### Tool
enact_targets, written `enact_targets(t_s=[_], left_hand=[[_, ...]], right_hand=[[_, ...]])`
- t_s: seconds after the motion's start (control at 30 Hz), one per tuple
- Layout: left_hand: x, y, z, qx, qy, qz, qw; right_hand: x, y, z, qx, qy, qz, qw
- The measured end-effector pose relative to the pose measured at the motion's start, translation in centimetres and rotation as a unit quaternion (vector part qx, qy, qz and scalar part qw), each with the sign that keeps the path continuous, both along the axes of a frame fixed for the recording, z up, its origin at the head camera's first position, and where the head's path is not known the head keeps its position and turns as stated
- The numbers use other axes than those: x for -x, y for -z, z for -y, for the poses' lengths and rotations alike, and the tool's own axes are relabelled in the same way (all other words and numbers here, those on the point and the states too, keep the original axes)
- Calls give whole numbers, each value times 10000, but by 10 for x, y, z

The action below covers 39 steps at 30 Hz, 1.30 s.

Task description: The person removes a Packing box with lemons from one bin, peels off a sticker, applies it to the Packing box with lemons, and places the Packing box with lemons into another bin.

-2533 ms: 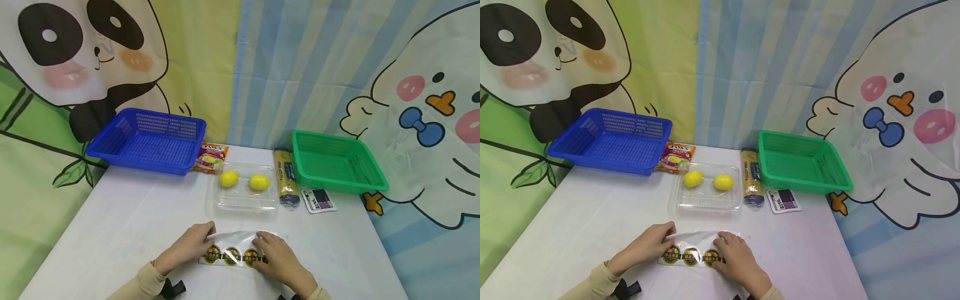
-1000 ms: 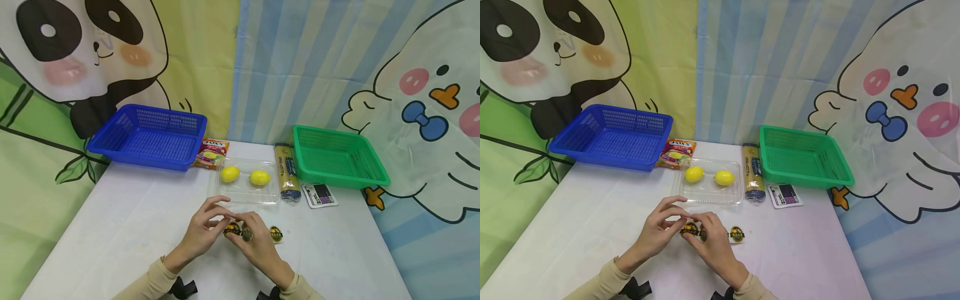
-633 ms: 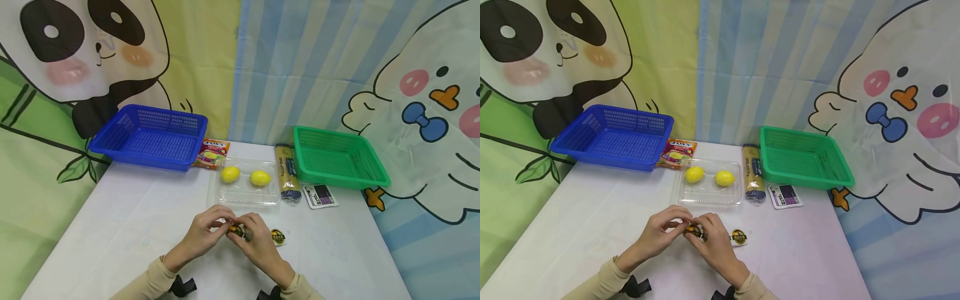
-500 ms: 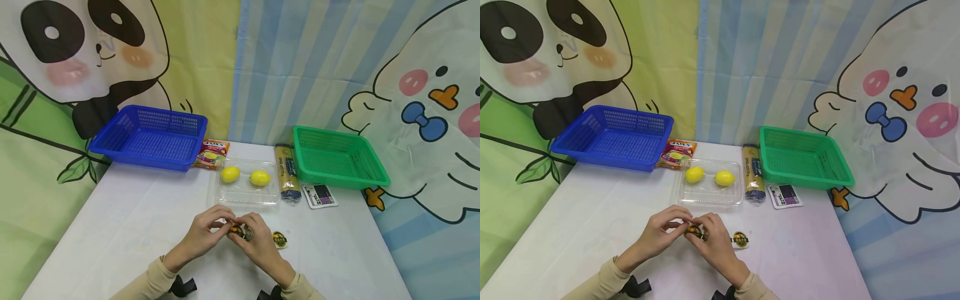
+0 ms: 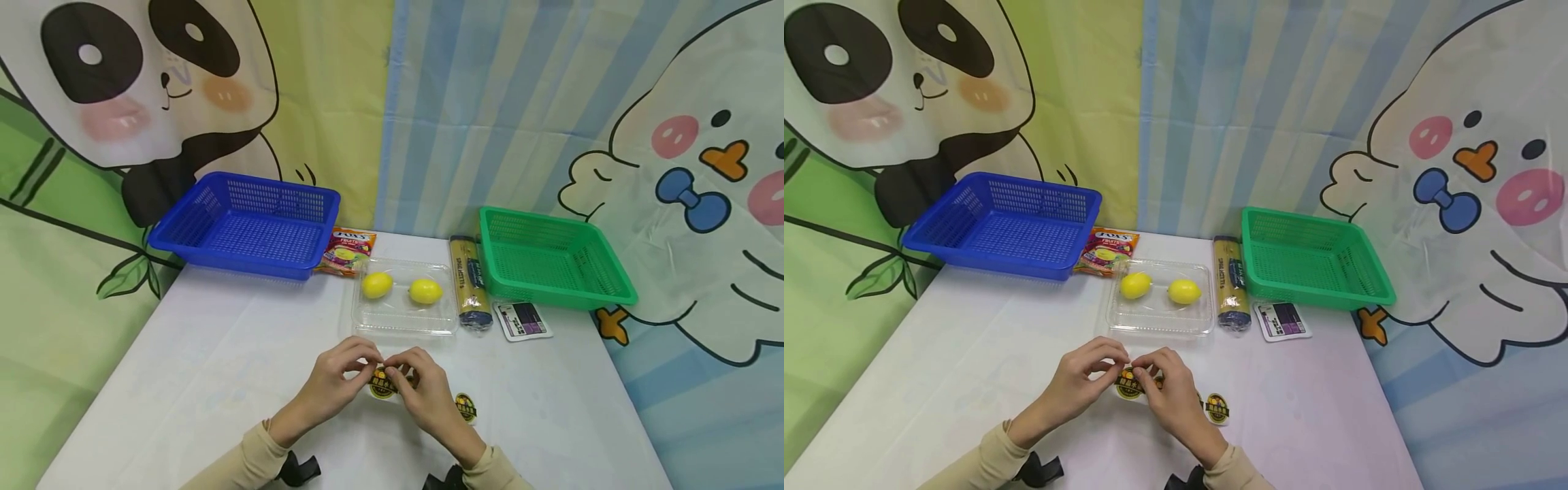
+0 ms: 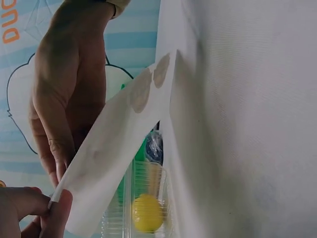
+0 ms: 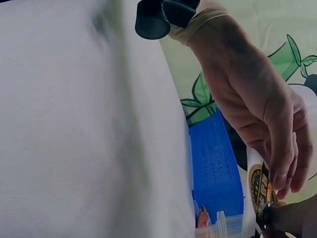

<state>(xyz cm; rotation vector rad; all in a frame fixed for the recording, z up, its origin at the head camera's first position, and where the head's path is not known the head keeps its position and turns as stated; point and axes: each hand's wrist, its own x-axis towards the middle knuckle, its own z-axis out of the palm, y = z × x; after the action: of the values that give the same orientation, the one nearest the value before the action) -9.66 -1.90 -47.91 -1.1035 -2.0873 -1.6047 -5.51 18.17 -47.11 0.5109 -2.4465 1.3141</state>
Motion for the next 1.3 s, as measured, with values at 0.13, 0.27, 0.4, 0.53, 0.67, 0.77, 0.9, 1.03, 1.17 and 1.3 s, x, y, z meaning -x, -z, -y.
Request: enact_targets(t_s=[0.13,0.27,0.4,0.53,0.67,0.77,0.9,1.03,1.17,1.3], left_hand=[[-1,2,1,76,-100,1,9999],[0,4,2,87,-173,50,9998],[0,5,4,75,-214,118,9997],[-1,8,5,158,-293,88,9994],[0,11,8,247,-414,32,9988],[1,14,11,323,-370,176,9986],[1,16,18,840,-280,425,9952],[1,13,26,1745,-564,205,9828],[3,3,22,1668,-582,244,9840],[7,-12,5,892,-192,759,9929]], right_hand=[[-1,1,1,-110,5,-136,9998],[-2,2,2,-187,23,-209,9996],[-5,1,1,-128,14,-161,9998],[-7,-2,-1,-89,26,-222,9997],[-7,-5,-6,-160,134,-367,9991],[-6,-7,-11,-171,178,-399,9989],[-3,-14,-19,-119,134,-234,9996],[2,-22,-27,-257,0,-31,9997],[9,-30,-32,-426,-257,126,9987],[17,-39,-30,-510,-616,201,9966]])
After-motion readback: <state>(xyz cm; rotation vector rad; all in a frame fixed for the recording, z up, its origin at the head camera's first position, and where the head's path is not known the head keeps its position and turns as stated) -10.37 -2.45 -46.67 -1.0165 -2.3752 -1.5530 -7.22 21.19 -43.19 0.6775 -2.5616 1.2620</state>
